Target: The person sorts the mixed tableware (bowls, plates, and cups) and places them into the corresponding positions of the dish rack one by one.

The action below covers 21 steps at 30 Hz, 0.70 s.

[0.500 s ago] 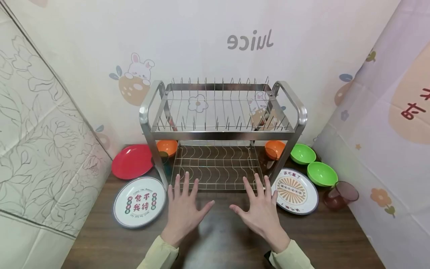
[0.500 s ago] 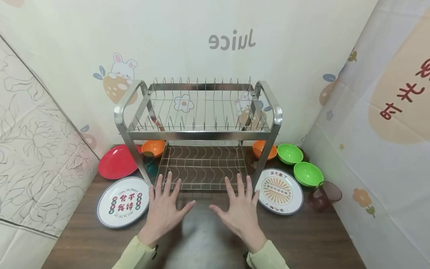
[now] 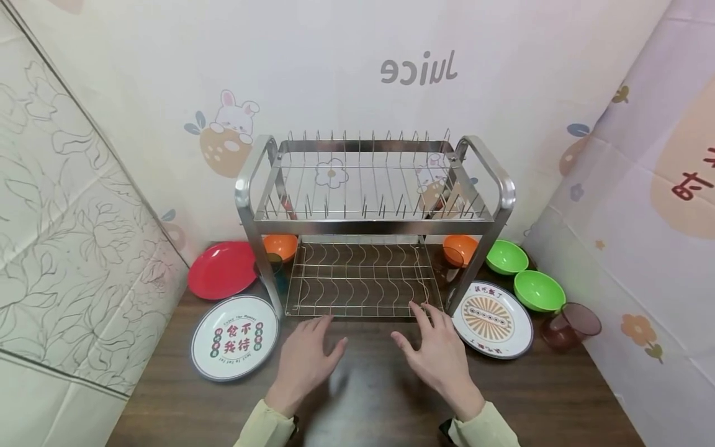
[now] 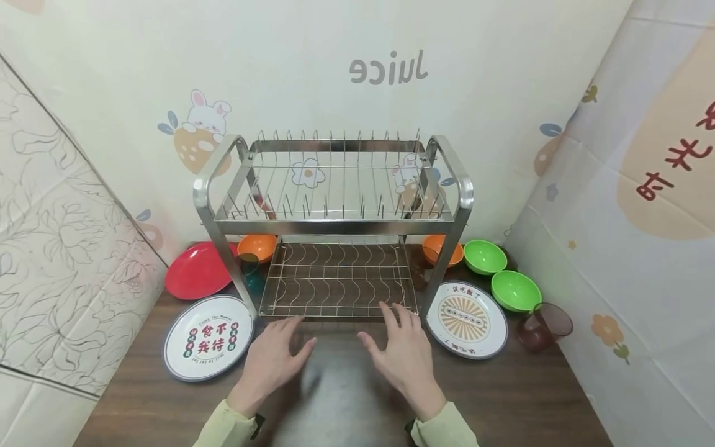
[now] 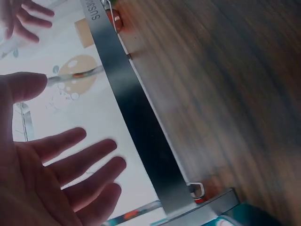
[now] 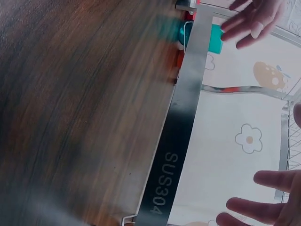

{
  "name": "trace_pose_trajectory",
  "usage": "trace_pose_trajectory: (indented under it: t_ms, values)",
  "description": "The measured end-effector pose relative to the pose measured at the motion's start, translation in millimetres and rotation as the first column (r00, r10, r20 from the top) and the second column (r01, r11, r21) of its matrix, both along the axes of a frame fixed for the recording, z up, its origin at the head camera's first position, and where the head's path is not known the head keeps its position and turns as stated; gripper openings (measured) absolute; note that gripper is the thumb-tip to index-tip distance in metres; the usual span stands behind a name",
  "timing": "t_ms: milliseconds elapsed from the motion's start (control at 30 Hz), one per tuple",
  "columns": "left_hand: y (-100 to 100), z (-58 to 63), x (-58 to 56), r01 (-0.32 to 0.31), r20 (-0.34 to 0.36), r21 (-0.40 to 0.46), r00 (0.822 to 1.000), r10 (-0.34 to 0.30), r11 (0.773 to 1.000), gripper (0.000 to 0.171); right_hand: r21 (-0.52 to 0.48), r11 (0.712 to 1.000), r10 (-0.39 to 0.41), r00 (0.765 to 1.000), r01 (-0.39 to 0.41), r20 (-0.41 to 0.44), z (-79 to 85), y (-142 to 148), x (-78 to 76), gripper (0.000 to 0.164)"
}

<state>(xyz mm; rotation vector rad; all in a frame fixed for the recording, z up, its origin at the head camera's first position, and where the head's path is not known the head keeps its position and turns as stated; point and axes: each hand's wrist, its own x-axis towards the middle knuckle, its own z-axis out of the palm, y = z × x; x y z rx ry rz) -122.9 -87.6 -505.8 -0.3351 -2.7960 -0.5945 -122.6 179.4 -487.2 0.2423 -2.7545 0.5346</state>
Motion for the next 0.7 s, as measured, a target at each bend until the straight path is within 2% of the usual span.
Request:
trace_pose_trajectory:
  t_ms: [167, 333, 433, 567, 700]
  values:
    - [-6.1, -6.3, 3.3, -0.046, 0.067, 0.06, 0.997, 0.042, 0.997, 0.046, -0.038, 0.999, -0.03, 0.999, 0.03, 0.014, -1.6, 0.7, 1.6, 0.063]
    - [-13.4, -13.1, 3.8, -0.079, 0.123, 0.084, 0.99, 0.068, 0.993, 0.041, -0.074, 0.996, -0.04, 0.996, 0.046, 0.085, -6.9, 3.6, 0.8, 0.055]
    - [-17.2, -16.3, 3.5, -0.093, 0.156, 0.093, 0.985, 0.078, 0.991, 0.038, -0.13, 0.991, -0.027, 0.99, 0.045, 0.137, -10.5, 7.2, -1.6, 0.045]
    - [-21.8, -19.9, 2.7, -0.094, 0.199, 0.114, 0.977, 0.07, 0.989, 0.035, -0.176, 0.982, -0.029, 0.981, 0.063, 0.192, -17.3, 14.7, -4.5, 0.035]
    - [-27.8, -23.7, 0.9, -0.096, 0.252, 0.159, 0.966, 0.053, 0.983, 0.031, -0.174, 0.981, -0.051, 0.973, 0.092, 0.226, -23.0, 22.8, -4.8, 0.034]
